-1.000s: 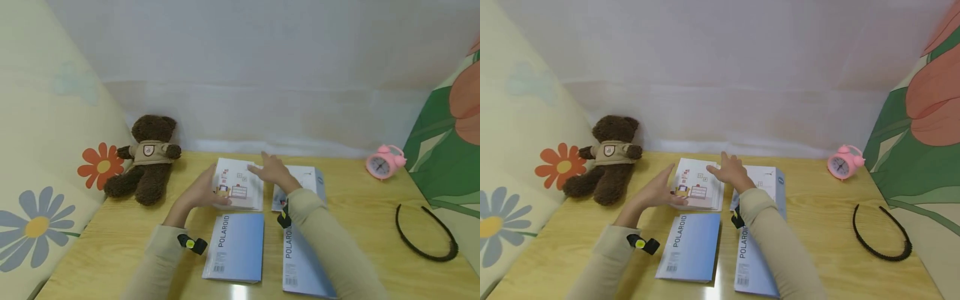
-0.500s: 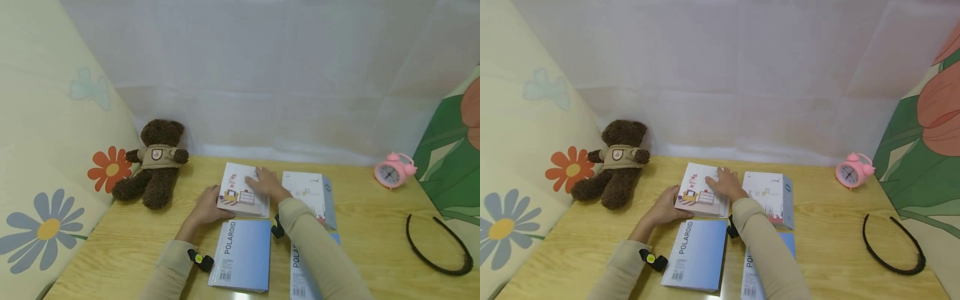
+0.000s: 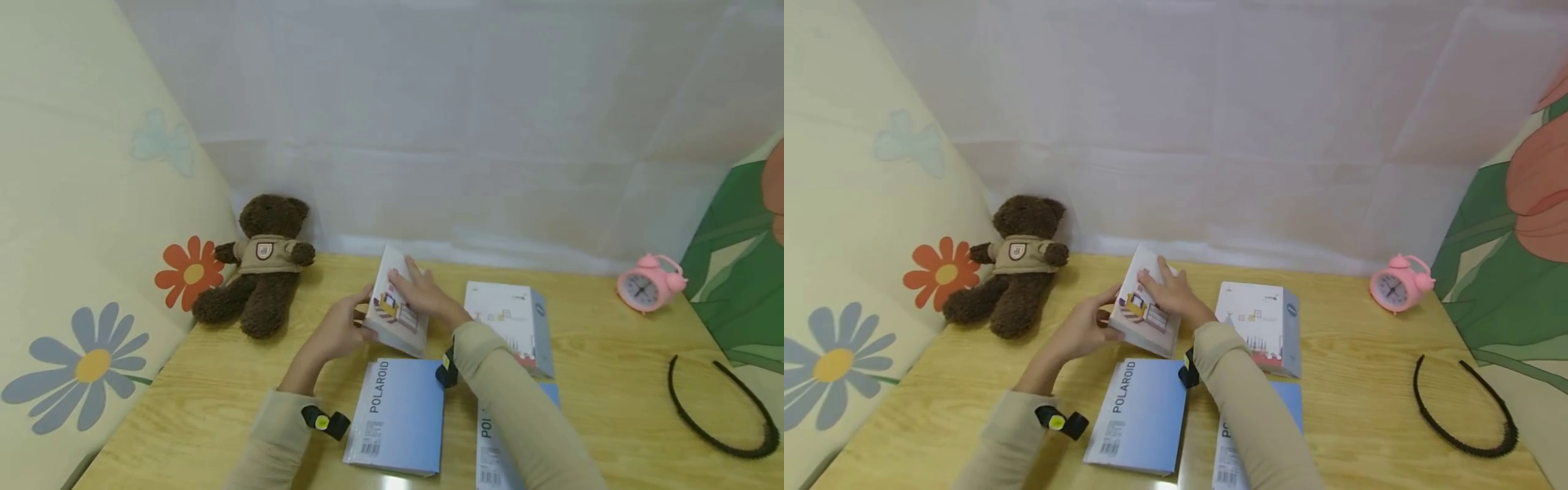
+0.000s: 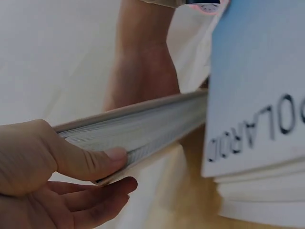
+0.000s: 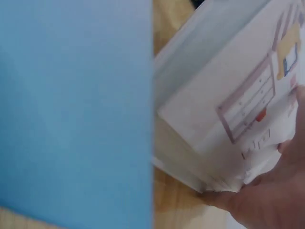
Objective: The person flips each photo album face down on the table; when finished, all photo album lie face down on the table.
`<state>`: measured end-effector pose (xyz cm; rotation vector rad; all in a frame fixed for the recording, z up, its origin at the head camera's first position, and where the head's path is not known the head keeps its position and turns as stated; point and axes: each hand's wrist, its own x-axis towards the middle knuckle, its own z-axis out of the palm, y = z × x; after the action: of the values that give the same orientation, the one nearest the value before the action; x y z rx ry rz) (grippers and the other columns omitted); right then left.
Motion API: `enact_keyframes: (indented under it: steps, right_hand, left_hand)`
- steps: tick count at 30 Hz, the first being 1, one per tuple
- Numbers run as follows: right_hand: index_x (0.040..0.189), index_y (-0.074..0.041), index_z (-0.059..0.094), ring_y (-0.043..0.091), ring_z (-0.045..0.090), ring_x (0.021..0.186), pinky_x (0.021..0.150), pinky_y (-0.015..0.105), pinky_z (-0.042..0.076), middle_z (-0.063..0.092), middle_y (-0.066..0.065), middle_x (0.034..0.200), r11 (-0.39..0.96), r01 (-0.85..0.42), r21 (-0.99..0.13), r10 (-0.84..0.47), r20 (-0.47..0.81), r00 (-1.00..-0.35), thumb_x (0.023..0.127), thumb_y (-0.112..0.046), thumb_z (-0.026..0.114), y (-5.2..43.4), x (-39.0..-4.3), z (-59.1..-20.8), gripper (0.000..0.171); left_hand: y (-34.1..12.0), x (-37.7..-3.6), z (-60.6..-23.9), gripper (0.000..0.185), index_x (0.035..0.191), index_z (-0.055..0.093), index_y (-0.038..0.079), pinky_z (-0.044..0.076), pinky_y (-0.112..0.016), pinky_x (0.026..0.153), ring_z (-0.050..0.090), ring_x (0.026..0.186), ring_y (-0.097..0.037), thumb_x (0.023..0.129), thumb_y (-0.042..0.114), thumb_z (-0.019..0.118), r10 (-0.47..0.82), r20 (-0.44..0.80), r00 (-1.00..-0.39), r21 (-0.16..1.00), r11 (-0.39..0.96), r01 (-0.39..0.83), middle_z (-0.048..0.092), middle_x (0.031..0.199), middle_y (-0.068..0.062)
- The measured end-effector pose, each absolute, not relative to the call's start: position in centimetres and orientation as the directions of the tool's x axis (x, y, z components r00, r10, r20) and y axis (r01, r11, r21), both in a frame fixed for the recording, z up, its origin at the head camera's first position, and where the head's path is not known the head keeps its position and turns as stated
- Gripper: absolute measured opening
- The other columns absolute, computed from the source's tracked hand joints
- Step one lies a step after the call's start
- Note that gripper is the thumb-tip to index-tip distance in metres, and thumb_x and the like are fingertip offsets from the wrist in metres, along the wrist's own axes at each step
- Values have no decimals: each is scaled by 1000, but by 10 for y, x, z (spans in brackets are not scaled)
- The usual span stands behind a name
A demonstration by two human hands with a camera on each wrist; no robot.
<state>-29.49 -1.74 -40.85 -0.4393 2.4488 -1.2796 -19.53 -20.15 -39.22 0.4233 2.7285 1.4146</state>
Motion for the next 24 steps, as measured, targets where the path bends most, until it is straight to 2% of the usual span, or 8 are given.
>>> enact_keyframes:
  steps: [6,11,15,18,22,24]
  right_hand:
    - [161,-21,-5,38,6,149,116,60,13,-2,11,166,331,-113,-937,-504,-75,-860,102,-60,27,-10,-296,-394,77]
    - [159,-32,-9,38,13,148,115,62,16,-3,6,166,299,-155,-941,-511,-20,-860,103,-57,30,1,-295,-384,73]
    - [159,-38,-7,39,22,146,115,61,20,5,8,166,322,-176,-930,-500,-9,-866,104,-54,33,8,-295,-382,70]
    - [159,-40,-5,41,27,144,113,62,23,11,12,165,326,-156,-932,-485,-23,-874,103,-55,35,13,-295,-384,70]
    - [158,-43,-4,42,29,143,110,62,29,10,11,165,316,-123,-941,-474,-44,-879,102,-57,36,20,-295,-386,70]
    - [157,-44,-4,41,31,142,107,62,35,12,12,165,312,-106,-944,-469,-56,-882,102,-58,37,22,-296,-387,70]
  left_hand:
    - [-191,-192,-371,82,155,32,9,59,-39,77,62,109,-43,85,-17,63,314,137,-939,732,607,309,43,147,-26]
    - [-178,-191,-362,70,151,41,7,58,-40,81,62,107,-42,88,-13,63,382,175,-907,660,638,396,46,142,-28]
    - [-170,-192,-361,65,148,47,6,56,-43,84,59,109,-39,88,-12,64,422,204,-883,608,653,452,44,141,-28]
    - [-167,-196,-363,78,154,35,4,55,-47,86,59,110,-41,84,-9,69,420,192,-887,661,613,433,38,147,-28]
    - [-169,-207,-381,105,159,14,8,51,-55,93,54,119,-45,79,2,81,397,108,-911,776,540,327,35,152,-26]
    - [-171,-213,-395,111,160,12,11,48,-56,96,52,122,-43,77,9,85,398,53,-916,806,524,274,38,151,-23]
